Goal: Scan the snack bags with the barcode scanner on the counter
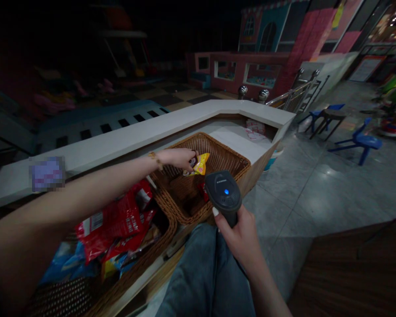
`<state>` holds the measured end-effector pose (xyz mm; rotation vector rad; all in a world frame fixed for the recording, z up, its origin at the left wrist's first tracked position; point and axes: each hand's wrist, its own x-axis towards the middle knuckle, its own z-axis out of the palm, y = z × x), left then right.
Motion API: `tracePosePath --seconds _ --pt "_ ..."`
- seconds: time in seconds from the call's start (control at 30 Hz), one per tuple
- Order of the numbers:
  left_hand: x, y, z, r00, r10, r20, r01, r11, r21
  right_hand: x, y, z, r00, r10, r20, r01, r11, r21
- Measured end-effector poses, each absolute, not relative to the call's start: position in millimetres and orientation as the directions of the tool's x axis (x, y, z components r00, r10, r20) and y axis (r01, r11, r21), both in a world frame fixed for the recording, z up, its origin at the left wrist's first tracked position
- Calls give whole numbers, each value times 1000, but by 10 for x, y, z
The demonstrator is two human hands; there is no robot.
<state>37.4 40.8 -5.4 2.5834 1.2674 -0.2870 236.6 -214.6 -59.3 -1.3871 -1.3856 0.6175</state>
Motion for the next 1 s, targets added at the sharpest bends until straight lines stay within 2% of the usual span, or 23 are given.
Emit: tracePosePath --seconds 0.03,0.1,0.13,0.2,0.33,0.47,0.7,1.0 --pt "252 324 67 634 744 -212 760 -547 352 2364 -2166 -575 198 932 303 402 204 -892" --pt "-13 56 275 650 755 -84 546 -387 743 2355 -2203 -533 186 931 314 403 219 -889" --pt "-145 -121 355 631 774 -39 420 -299 857 2348 -2219 -510 178 930 322 402 230 -886" --pt "-395 -518 460 526 850 15 208 -146 967 2322 -2251 -466 157 927 341 401 256 -880" --pt "-802 -1232 444 284 954 -95 -90 125 988 2203 -2331 -417 75 929 361 378 309 -873" --pt "-1040 -1612 277 220 960 -171 -221 220 950 2019 -2423 -405 -19 928 371 358 353 -865" --pt "-1147 -1718 171 199 963 -181 -330 240 913 1785 -2508 -314 -95 909 405 341 412 -845" --pt "-923 -1804 159 41 979 -198 -393 198 898 1531 -2592 -285 -186 897 400 322 441 -838"
